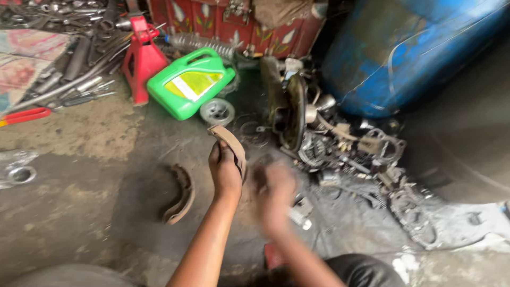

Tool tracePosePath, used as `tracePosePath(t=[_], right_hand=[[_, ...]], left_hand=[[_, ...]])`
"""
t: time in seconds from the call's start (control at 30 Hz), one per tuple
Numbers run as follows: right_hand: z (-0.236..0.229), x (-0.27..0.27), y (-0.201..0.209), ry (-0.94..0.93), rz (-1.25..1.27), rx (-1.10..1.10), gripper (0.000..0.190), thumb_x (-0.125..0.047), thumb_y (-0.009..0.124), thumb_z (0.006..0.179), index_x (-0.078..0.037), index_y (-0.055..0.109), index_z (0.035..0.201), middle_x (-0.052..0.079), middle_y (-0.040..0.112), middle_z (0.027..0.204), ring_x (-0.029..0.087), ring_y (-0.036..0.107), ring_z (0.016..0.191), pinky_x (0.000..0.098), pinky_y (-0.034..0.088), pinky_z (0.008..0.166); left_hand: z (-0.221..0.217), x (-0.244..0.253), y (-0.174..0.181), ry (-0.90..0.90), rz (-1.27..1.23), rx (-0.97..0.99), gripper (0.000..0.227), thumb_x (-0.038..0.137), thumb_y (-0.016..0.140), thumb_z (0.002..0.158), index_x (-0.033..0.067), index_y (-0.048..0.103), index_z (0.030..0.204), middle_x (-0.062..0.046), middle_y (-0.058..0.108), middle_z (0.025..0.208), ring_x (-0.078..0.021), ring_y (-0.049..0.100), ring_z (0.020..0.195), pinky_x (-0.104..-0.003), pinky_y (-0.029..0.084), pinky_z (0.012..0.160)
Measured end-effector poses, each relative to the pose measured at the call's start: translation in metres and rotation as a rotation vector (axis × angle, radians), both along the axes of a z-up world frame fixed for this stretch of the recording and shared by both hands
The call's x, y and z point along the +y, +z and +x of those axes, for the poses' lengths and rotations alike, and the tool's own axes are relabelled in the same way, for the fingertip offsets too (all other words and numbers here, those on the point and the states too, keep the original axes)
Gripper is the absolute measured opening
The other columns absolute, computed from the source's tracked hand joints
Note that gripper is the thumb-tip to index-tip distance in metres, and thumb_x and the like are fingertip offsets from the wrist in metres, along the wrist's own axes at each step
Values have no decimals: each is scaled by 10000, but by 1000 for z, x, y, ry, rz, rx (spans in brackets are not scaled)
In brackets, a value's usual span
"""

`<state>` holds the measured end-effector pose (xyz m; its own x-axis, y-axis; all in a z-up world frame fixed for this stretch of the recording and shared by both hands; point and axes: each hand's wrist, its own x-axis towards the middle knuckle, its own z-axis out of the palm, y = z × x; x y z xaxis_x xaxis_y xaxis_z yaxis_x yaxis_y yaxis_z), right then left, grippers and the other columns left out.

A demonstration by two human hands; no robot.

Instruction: The person sands the surface of brake shoes using a small piece of sandpaper.

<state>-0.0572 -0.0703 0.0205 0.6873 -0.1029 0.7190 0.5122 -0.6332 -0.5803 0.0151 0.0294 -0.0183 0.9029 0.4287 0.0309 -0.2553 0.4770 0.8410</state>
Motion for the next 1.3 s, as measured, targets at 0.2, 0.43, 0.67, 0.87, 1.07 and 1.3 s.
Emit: tracePosePath(t=[0.2,0.43,0.67,0.87,1.07,1.3], right_hand=[[30,-40,31,93,415,153,94,-17,659,961,-33,683,871,147,684,812,281,656,727,362,545,699],[5,-6,-26,52,79,282,56,-14,681,895,-13,737,895,121,681,742,186,660,663,329,532,658],[14,-12,-13,121,34,208,109,63,655,842,1,739,809,80,716,757,144,624,649,316,484,609],[16,-1,-36,191,209,242,18,13,705,939,26,695,932,100,716,781,126,655,688,288,554,649],[-9,16,-33,143,179,432,76,1,690,890,15,718,960,103,745,758,111,735,665,268,580,653],[-5,12,-36,132,125,276,66,25,693,897,34,721,956,143,721,772,175,692,639,305,547,630]], left_hand=[[1,6,-31,15,-61,-20,253,230,446,1072,51,614,1010,33,532,815,-88,460,718,-278,389,624],[24,-6,-79,220,422,-39,254,201,456,1083,41,603,953,64,562,839,-64,521,749,-260,430,665],[24,7,-70,111,-47,-6,305,239,470,1097,0,616,978,4,533,810,-140,438,721,-343,376,645],[5,4,-37,181,300,21,348,272,445,1104,5,627,977,-61,639,844,-163,563,790,-339,486,738],[-4,0,-18,183,302,10,327,276,434,1064,32,651,1044,-83,700,925,-191,634,849,-341,494,793],[-8,-5,-20,230,341,-10,342,274,431,1092,9,634,1020,-74,671,891,-176,606,818,-344,493,774]])
